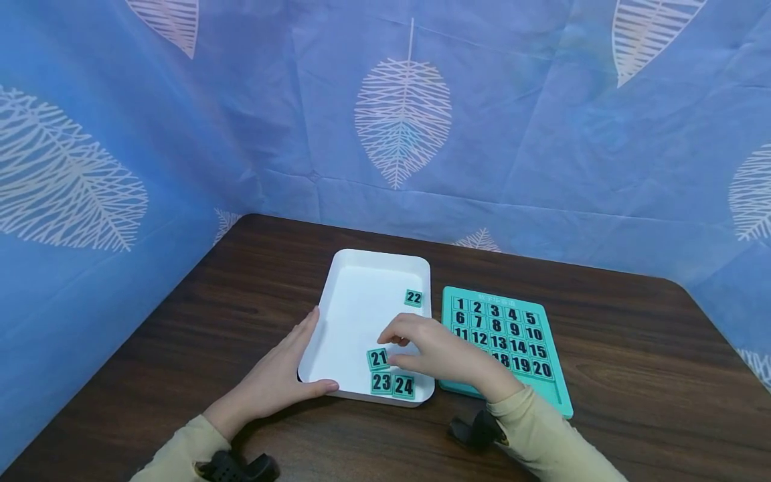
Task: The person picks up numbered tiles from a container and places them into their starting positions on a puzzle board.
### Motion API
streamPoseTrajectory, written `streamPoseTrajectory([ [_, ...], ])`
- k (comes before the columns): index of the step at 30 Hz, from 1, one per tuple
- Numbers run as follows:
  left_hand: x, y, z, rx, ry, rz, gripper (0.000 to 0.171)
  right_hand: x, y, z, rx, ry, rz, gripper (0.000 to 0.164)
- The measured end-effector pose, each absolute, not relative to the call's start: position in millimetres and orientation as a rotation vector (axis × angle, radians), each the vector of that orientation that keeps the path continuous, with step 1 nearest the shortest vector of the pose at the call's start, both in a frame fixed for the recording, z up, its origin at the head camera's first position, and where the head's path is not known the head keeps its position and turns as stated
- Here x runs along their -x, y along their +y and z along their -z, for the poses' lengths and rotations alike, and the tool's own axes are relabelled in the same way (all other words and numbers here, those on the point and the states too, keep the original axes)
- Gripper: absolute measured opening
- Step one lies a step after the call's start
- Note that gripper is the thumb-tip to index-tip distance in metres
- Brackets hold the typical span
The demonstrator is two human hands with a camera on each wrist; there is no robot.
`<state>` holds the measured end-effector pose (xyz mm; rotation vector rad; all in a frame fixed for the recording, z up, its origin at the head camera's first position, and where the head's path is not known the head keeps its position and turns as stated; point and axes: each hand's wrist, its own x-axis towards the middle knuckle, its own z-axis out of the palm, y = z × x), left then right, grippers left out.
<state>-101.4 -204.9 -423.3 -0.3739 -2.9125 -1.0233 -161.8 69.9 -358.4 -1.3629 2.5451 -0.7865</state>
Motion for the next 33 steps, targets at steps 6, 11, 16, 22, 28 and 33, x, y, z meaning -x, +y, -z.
streamPoseTrajectory([
  [6, 101.6, -205.0, 423.3, 0.377, -2.911, 1.034, 0.116, 161.7, 55.3, 370.7, 1.367, 2.579, 0.618, 0.029],
  [11, 102.7, -204.8, 423.9, 0.394, -2.899, 1.033, 0.115, 160.8, 52.5, 373.9, 1.375, 2.611, 0.562, 0.028],
  [16, 102.8, -205.8, 424.4, 0.39, -2.9, 1.039, 0.116, 161.4, 51.5, 374.9, 1.374, 2.608, 0.558, 0.028],
  [22, 102.5, -206.1, 424.1, 0.388, -2.9, 1.04, 0.116, 160.9, 49.5, 375.8, 1.357, 2.636, 0.513, 0.03],
  [28, 102.1, -205.7, 423.3, 0.381, -2.912, 1.033, 0.115, 158.7, 47.1, 376.5, 1.345, 2.656, 0.513, 0.027],
  [33, 101.8, -205.8, 422.6, 0.391, -2.907, 1.028, 0.115, 157.7, 44.9, 376.4, 1.32, 2.675, 0.521, 0.028],
])
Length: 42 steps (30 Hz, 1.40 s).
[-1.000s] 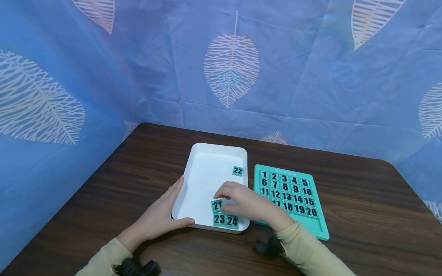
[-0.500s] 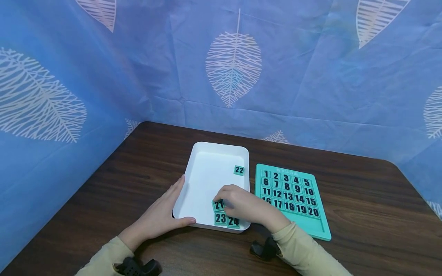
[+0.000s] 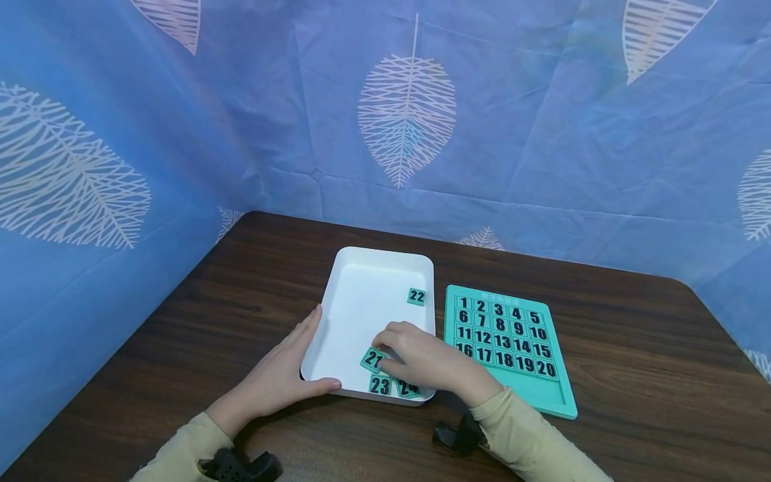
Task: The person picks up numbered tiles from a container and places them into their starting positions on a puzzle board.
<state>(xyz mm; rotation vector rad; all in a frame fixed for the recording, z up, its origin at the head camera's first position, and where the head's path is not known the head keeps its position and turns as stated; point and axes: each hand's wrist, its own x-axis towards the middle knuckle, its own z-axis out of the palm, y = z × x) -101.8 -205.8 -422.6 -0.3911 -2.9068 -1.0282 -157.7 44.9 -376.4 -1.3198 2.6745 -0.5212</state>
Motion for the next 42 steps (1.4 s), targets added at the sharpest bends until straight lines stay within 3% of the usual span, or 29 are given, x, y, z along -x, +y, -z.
streamPoseTrajectory([
  [5, 102.0, -205.7, 421.9, 0.395, -2.908, 1.028, 0.115, 159.1, 41.6, 378.5, 1.299, 2.694, 0.516, 0.037],
  [26, 102.6, -205.0, 421.8, 0.398, -2.91, 1.033, 0.115, 160.0, 42.0, 377.2, 1.29, 2.706, 0.547, 0.03],
  [42, 100.1, -205.1, 420.8, 0.385, -2.906, 1.035, 0.117, 149.1, 110.1, 350.7, 1.142, 2.853, 0.747, 0.033],
])
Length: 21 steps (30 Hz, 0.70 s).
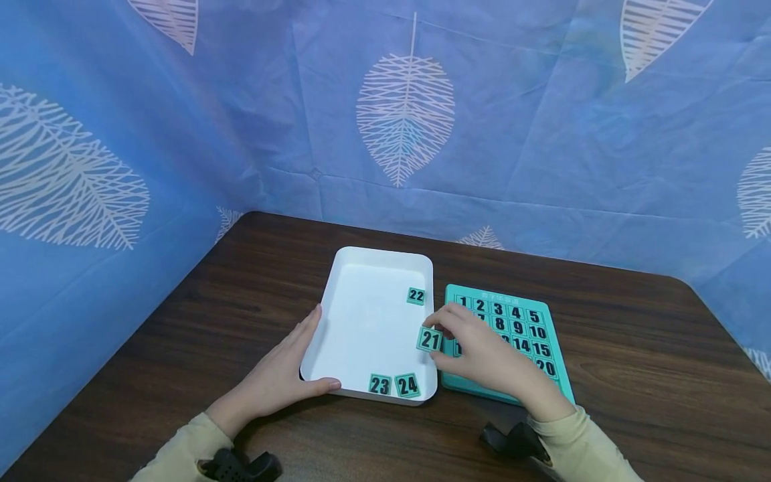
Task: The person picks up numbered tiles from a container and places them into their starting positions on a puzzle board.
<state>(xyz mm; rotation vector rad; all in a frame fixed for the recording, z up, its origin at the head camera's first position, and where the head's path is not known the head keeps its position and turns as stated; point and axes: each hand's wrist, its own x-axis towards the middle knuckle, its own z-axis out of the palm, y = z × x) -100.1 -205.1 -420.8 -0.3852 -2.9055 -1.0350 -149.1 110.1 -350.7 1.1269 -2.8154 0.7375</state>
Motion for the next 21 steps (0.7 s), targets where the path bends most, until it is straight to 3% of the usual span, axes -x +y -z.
streamPoseTrajectory([
  [10, 100.4, -205.4, 421.8, 0.383, -2.905, 1.041, 0.117, 147.5, 152.7, 355.9, -1.053, -2.879, -0.659, 0.027],
  [21, 100.3, -205.6, 423.0, 0.408, -2.886, 1.034, 0.116, 155.4, 165.4, 365.9, -1.163, -3.033, -0.661, 0.022],
])
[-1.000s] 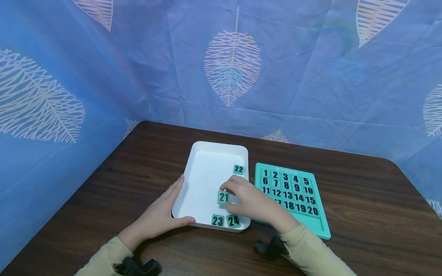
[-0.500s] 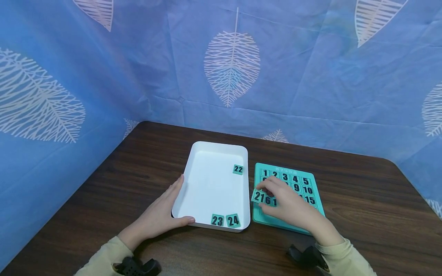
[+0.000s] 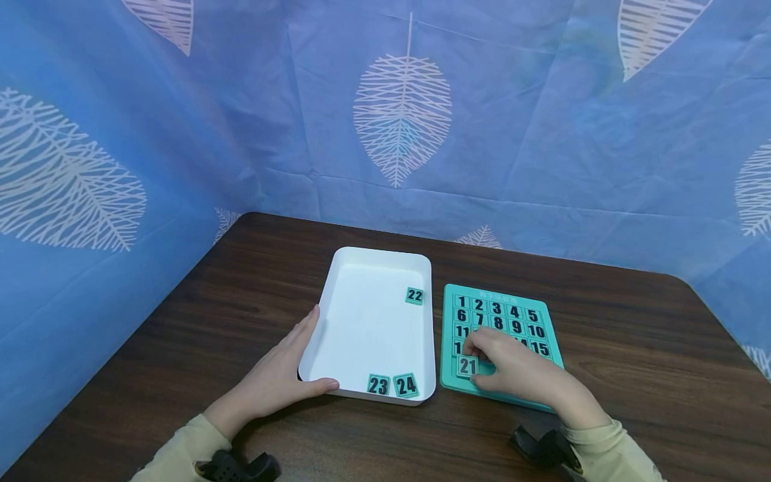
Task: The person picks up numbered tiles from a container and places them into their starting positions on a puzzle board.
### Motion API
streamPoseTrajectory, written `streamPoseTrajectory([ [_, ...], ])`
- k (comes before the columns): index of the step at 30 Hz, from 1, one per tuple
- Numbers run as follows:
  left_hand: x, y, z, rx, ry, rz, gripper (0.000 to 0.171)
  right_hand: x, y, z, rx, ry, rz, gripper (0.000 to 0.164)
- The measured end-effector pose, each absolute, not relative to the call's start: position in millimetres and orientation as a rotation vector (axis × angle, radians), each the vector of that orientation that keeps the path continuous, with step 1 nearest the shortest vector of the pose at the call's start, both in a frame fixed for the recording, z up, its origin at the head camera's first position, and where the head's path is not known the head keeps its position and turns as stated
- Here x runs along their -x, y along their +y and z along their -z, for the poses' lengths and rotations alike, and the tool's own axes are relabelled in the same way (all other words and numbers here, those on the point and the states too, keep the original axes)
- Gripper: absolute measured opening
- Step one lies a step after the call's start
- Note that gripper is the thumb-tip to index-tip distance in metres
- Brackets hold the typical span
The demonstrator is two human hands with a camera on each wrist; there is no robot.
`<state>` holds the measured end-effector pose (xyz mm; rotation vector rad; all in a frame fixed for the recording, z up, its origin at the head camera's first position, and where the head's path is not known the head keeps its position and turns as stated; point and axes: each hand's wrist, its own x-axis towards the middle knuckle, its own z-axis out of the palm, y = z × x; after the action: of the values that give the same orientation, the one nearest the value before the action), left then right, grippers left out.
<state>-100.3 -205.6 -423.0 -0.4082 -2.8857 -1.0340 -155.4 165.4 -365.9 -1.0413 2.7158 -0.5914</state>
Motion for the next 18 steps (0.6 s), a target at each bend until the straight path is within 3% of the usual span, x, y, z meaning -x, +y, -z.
streamPoseTrajectory([
  [18, 99.7, -205.1, 421.2, 0.407, -2.89, 1.058, 0.116, 155.8, 166.8, 366.7, 1.016, 2.71, 0.618, 0.027],
])
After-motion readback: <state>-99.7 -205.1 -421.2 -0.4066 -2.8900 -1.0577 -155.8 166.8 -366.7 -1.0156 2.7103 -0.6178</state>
